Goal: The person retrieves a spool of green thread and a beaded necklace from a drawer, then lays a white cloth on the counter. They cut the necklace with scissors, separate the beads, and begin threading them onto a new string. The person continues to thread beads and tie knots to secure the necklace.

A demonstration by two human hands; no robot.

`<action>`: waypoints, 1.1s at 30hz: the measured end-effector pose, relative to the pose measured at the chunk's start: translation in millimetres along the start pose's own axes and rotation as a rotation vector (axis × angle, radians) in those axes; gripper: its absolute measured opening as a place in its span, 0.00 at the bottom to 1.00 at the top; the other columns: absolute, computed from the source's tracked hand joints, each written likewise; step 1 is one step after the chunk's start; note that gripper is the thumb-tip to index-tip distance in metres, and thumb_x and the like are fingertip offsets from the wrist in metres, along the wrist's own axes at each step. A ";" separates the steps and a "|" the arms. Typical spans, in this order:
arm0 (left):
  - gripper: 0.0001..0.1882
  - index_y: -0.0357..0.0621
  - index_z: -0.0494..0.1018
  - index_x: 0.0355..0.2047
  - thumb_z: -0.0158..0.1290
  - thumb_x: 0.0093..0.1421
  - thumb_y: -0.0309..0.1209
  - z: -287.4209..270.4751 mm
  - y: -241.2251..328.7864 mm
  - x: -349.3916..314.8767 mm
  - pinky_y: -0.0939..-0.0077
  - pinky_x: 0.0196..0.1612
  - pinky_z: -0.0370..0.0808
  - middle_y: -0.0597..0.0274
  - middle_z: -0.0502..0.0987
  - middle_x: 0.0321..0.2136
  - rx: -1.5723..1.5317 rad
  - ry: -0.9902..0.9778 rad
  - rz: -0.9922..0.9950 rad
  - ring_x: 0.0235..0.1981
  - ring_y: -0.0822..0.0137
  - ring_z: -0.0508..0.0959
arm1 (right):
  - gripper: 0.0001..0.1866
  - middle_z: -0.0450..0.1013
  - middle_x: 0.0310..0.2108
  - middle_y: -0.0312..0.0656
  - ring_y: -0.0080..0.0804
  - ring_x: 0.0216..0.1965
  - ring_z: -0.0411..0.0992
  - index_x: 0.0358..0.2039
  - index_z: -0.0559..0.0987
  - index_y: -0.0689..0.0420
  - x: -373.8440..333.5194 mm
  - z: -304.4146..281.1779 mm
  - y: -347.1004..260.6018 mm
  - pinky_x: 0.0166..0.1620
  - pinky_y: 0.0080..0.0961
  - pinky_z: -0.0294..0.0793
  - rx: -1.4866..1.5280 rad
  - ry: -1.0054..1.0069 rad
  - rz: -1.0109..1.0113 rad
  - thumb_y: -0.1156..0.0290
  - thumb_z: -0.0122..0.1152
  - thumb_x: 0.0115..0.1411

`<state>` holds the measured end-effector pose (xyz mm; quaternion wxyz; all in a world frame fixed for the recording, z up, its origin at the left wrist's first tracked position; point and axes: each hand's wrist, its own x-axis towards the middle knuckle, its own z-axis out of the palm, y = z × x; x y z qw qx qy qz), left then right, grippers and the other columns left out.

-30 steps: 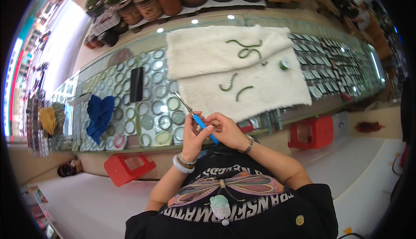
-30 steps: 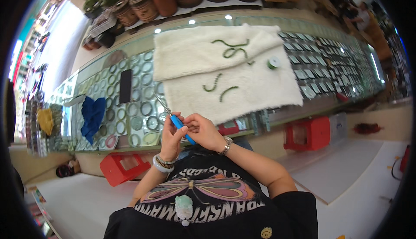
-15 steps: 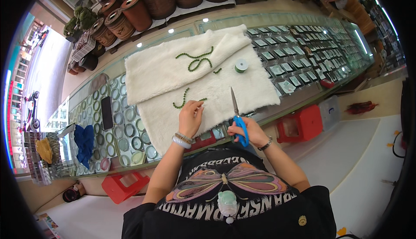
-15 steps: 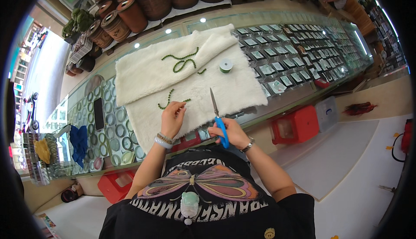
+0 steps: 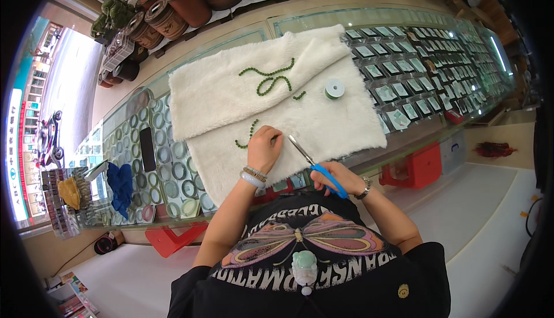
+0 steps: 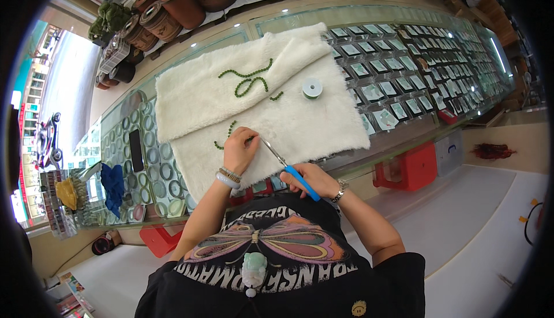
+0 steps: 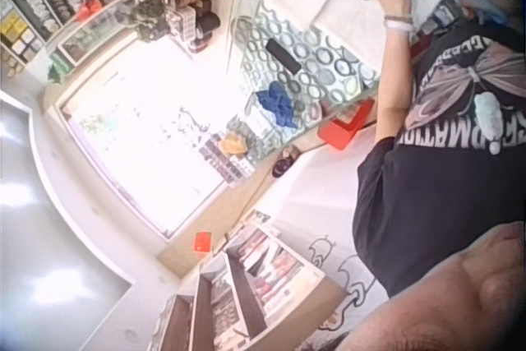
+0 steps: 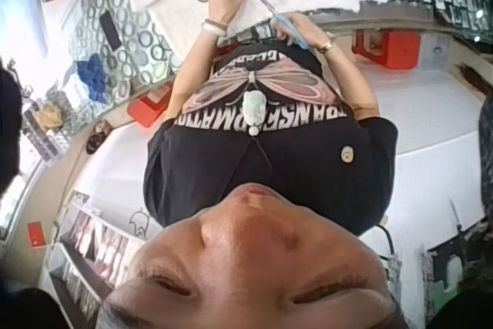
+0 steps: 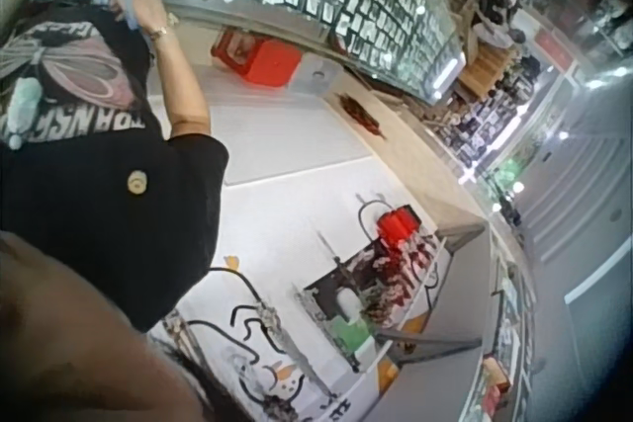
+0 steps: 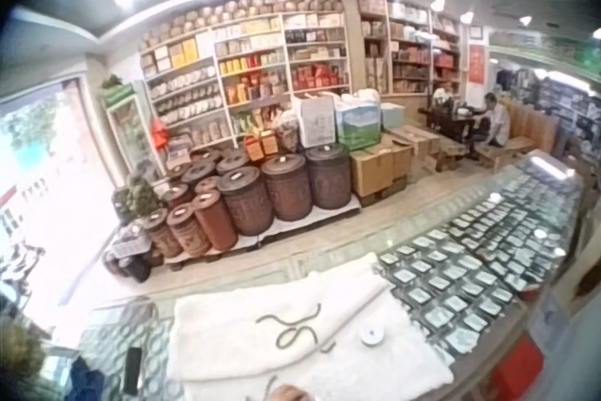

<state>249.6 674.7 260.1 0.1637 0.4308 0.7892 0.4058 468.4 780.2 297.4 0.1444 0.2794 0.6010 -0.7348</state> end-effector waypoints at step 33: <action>0.03 0.38 0.77 0.25 0.60 0.50 0.25 2.4 -5.4 -5.7 0.76 0.24 0.70 0.59 0.77 0.23 -0.081 0.140 -0.052 0.18 0.71 0.71 | 0.33 0.66 0.15 0.34 0.22 0.13 0.68 0.24 0.72 0.61 49.5 18.6 -23.3 0.17 0.19 0.73 -0.082 0.170 0.249 0.37 0.55 0.59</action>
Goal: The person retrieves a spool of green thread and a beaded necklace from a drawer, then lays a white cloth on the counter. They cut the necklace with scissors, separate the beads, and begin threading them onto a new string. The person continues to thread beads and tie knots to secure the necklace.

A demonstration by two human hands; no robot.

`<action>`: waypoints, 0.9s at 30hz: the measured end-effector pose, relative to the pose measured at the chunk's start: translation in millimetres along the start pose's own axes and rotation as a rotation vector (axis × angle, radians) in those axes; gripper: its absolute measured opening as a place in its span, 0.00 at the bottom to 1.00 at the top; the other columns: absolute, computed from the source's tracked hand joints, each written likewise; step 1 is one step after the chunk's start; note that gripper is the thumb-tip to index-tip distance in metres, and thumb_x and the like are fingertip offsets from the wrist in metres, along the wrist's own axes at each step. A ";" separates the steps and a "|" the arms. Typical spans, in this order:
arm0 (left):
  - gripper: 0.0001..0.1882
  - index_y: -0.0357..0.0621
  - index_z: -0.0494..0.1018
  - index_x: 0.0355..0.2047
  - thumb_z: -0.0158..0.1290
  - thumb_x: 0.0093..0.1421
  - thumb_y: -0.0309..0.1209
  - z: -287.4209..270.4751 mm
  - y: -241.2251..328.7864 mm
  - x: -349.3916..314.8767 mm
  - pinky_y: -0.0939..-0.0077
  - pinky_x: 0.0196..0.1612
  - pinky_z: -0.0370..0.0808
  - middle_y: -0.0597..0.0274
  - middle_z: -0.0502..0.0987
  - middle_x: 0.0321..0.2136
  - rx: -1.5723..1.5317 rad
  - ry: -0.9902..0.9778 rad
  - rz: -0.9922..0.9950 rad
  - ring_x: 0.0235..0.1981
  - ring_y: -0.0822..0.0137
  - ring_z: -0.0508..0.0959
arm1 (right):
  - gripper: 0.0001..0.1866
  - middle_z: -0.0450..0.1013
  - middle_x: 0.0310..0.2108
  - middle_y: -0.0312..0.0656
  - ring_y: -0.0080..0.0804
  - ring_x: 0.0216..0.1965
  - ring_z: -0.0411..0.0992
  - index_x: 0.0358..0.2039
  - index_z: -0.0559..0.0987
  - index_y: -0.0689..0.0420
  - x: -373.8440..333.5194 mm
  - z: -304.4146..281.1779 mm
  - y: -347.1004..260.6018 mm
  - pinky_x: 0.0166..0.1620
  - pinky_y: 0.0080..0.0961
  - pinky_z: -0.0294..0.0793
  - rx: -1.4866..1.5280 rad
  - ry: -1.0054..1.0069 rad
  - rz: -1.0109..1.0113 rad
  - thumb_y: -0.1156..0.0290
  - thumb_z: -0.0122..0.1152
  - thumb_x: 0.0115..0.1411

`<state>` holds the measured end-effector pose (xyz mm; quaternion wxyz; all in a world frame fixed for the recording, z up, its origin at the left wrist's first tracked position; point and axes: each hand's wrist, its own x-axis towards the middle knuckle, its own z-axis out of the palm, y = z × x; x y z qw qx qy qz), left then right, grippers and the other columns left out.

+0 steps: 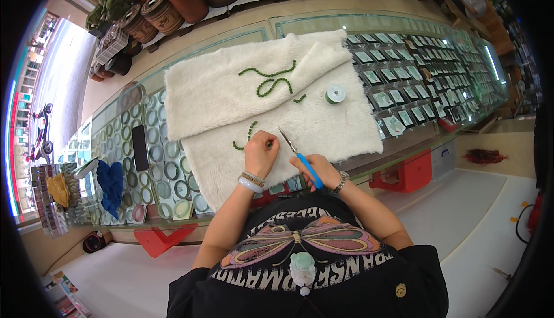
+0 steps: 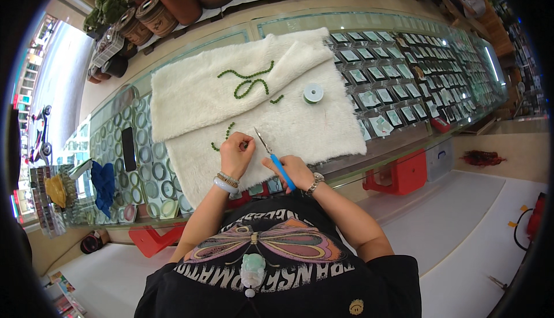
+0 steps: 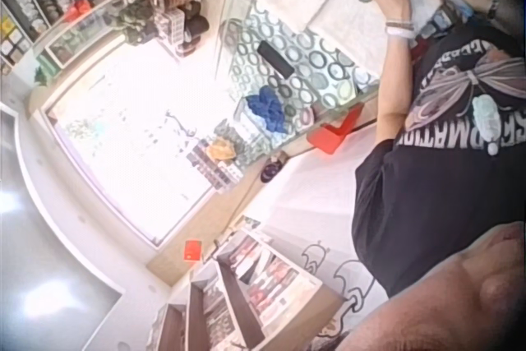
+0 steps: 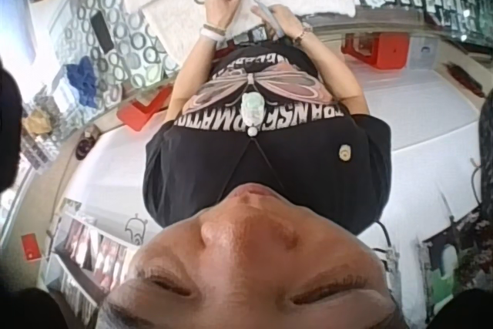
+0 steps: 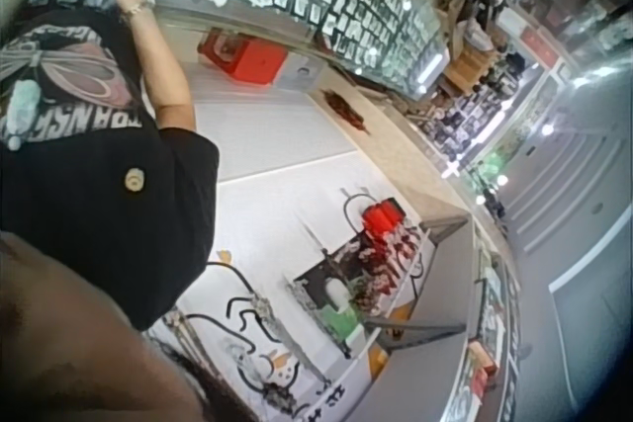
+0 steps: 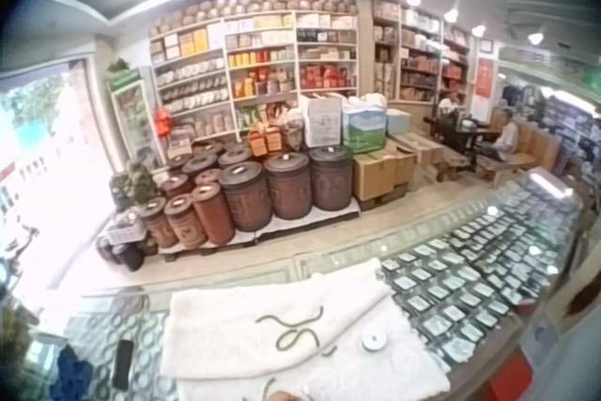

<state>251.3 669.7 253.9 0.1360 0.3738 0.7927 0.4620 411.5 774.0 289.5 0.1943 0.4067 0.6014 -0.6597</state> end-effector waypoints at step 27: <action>0.03 0.38 0.74 0.26 0.54 0.50 0.24 -27.4 -27.0 36.1 0.64 0.34 0.72 0.54 0.73 0.27 0.148 0.050 0.005 0.28 0.55 0.75 | 0.35 0.68 0.18 0.37 0.24 0.14 0.68 0.28 0.72 0.58 3.6 16.3 -12.3 0.19 0.22 0.73 0.056 -0.104 -0.067 0.32 0.56 0.55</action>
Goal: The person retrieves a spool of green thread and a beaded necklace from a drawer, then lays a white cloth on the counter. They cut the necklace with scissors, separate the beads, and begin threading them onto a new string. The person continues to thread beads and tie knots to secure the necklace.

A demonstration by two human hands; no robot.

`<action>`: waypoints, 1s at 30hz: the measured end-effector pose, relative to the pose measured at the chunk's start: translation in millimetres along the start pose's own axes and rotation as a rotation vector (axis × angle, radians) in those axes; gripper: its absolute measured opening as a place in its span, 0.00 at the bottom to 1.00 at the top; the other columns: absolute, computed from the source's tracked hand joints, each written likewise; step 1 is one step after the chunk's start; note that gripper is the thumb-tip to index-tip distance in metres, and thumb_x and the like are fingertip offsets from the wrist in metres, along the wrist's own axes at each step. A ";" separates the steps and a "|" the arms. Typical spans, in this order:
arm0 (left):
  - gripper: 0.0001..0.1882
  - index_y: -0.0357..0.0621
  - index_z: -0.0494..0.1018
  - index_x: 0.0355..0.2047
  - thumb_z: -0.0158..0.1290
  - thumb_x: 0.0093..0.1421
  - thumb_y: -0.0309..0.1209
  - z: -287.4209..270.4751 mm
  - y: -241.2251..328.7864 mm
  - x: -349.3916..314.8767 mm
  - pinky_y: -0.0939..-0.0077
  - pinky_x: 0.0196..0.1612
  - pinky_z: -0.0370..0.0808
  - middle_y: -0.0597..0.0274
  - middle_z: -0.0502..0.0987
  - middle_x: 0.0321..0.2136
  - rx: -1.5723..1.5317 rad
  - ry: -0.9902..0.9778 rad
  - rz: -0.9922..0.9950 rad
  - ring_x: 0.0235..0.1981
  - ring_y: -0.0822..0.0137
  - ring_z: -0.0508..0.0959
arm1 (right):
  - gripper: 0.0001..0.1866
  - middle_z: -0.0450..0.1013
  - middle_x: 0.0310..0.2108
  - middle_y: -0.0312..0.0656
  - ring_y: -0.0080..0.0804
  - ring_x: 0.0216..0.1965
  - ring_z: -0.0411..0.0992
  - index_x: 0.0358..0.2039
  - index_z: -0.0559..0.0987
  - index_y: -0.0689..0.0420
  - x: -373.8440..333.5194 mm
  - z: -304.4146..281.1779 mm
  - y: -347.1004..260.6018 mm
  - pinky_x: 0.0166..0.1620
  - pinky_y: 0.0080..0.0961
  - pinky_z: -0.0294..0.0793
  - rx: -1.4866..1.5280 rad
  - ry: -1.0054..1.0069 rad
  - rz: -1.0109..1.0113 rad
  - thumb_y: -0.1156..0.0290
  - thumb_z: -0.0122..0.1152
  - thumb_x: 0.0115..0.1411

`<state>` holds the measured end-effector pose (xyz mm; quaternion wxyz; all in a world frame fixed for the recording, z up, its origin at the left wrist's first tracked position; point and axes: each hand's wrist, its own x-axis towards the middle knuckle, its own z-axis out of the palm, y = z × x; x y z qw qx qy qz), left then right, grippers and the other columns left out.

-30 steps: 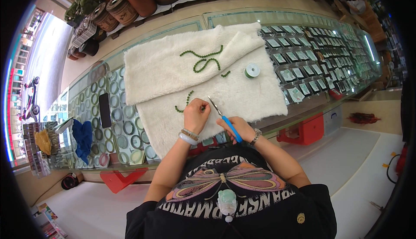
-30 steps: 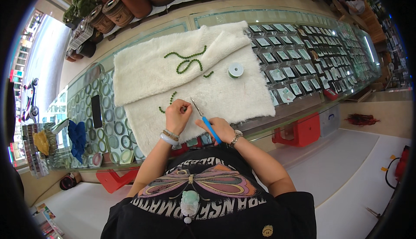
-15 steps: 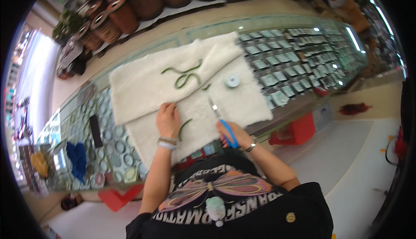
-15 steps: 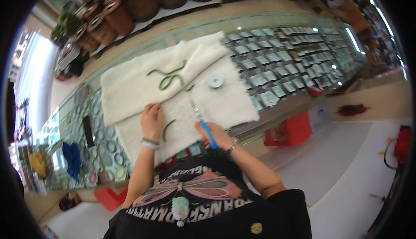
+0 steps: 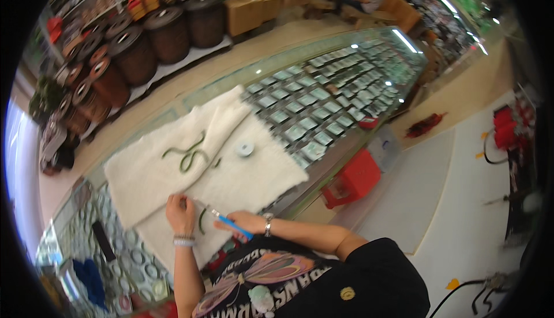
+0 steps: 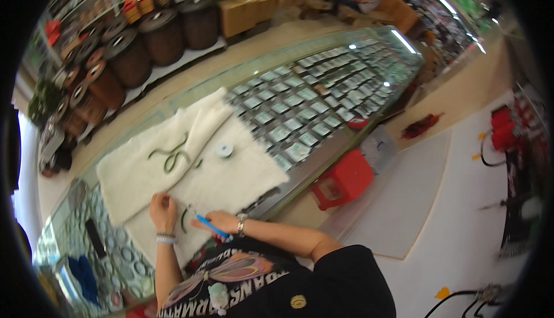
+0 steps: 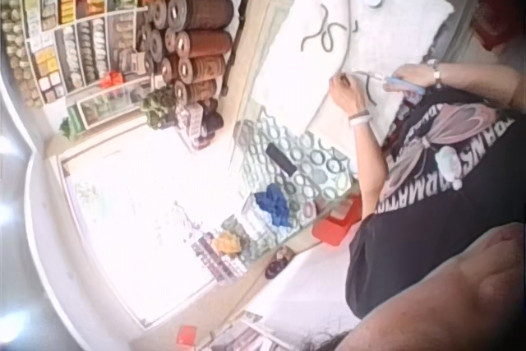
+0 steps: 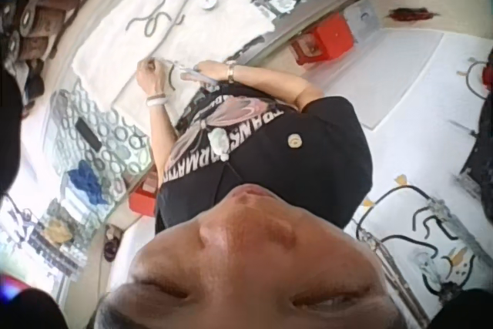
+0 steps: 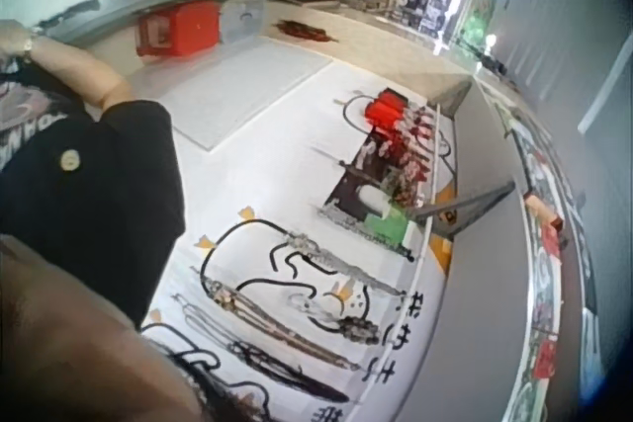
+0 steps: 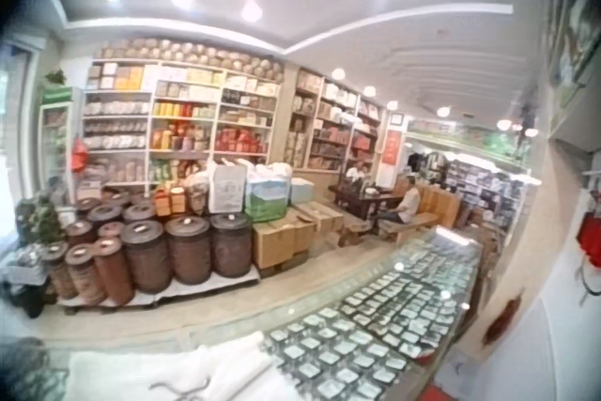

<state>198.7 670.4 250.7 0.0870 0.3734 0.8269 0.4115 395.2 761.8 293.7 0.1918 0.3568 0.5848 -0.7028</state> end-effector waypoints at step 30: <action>0.03 0.41 0.76 0.26 0.57 0.51 0.26 -6.5 20.3 -22.7 0.70 0.28 0.72 0.58 0.76 0.23 -0.090 0.068 -0.027 0.23 0.62 0.74 | 0.37 0.69 0.17 0.38 0.25 0.15 0.70 0.31 0.73 0.64 26.7 2.0 -11.1 0.19 0.22 0.74 -0.091 -0.011 0.008 0.34 0.54 0.57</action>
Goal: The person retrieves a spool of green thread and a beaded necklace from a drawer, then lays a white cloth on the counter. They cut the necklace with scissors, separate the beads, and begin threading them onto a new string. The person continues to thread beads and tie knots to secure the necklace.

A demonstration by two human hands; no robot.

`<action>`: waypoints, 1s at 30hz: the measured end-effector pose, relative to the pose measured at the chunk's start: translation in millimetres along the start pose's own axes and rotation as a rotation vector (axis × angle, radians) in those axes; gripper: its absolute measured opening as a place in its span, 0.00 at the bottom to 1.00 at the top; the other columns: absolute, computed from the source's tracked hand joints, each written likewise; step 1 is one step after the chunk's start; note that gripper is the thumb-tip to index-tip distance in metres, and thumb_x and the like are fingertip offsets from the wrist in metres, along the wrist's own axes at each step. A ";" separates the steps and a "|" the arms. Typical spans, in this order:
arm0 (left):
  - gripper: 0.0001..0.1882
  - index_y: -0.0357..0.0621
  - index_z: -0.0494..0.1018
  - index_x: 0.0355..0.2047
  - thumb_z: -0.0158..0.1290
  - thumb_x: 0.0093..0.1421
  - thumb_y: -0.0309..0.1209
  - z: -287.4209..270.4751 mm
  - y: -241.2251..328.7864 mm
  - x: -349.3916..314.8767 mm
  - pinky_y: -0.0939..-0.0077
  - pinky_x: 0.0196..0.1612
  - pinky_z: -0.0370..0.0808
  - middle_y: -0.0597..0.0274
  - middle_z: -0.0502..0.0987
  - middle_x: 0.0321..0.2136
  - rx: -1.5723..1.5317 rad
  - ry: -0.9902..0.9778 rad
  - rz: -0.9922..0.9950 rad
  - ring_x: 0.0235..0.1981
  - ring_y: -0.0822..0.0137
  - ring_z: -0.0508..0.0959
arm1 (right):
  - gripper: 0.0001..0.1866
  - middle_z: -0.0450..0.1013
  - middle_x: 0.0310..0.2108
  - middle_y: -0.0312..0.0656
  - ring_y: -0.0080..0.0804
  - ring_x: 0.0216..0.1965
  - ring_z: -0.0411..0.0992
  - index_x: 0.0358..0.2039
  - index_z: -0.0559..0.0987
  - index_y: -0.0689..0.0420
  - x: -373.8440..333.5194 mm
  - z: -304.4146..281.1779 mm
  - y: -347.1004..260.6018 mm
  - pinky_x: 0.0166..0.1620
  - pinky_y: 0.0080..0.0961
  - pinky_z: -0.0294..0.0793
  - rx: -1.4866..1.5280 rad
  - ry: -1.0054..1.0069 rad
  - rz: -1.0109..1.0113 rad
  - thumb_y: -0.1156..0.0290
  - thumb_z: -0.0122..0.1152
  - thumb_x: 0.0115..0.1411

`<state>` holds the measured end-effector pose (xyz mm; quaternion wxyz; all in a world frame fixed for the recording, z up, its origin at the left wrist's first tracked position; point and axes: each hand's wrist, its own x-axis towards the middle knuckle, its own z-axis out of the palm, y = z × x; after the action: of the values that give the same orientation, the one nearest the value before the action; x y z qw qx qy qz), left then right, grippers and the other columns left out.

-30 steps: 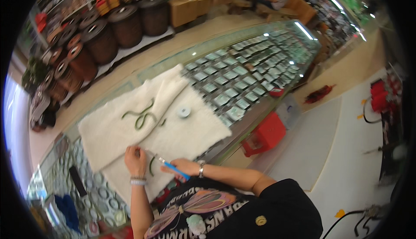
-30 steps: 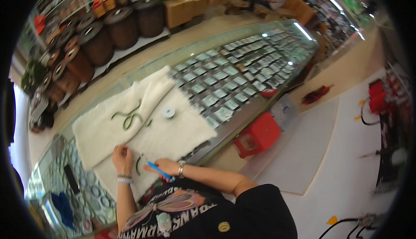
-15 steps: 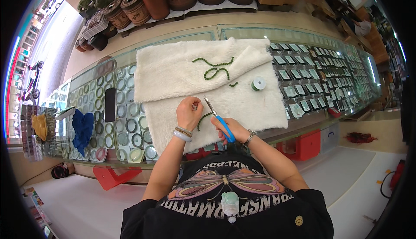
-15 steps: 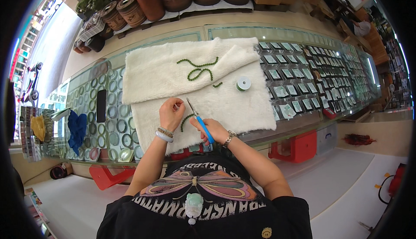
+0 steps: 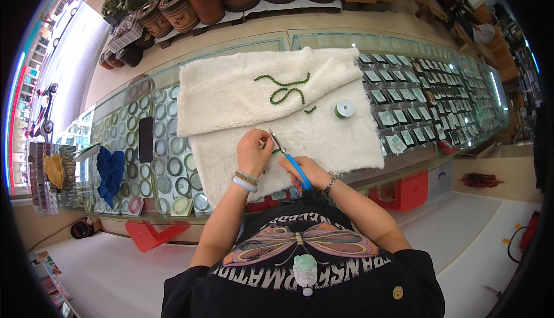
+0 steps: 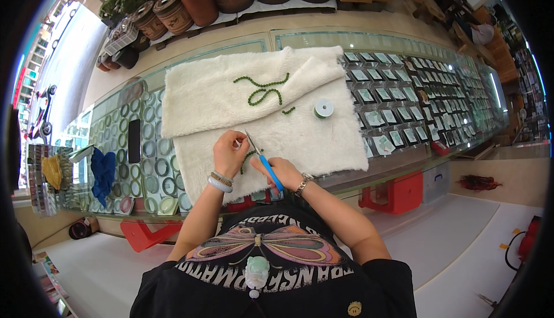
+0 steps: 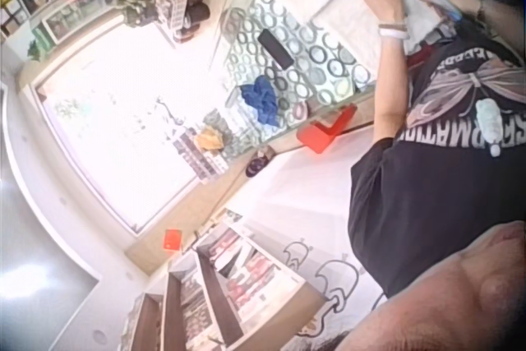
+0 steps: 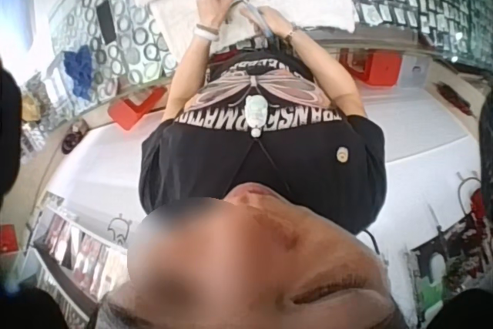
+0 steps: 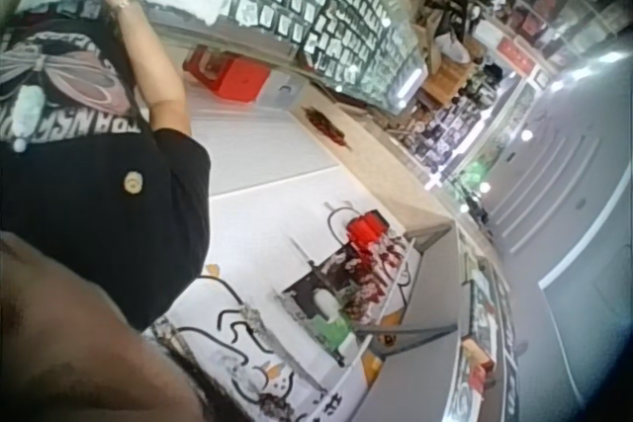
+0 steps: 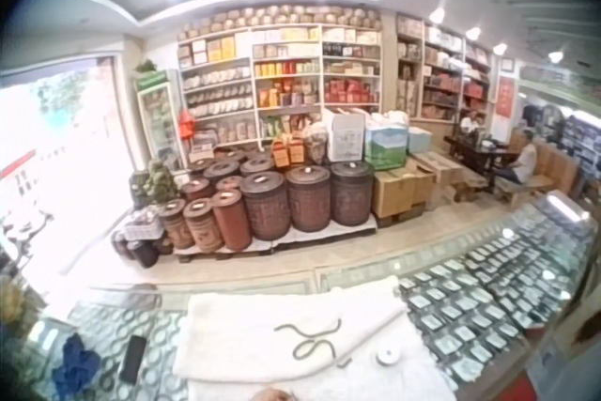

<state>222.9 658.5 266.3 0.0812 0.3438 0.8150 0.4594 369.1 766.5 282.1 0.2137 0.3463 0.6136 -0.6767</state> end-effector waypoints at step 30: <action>0.09 0.41 0.80 0.34 0.60 0.51 0.25 8.1 9.0 -17.2 0.64 0.39 0.74 0.57 0.77 0.31 0.061 -0.183 0.248 0.34 0.55 0.76 | 0.22 0.77 0.29 0.52 0.53 0.33 0.76 0.33 0.79 0.61 -96.6 -144.8 79.6 0.36 0.45 0.74 -0.786 1.242 -0.022 0.52 0.65 0.51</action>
<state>243.8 656.3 265.8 0.0876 0.4844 0.7690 0.4077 520.5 882.8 297.4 -0.0716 0.5577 0.8222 -0.0880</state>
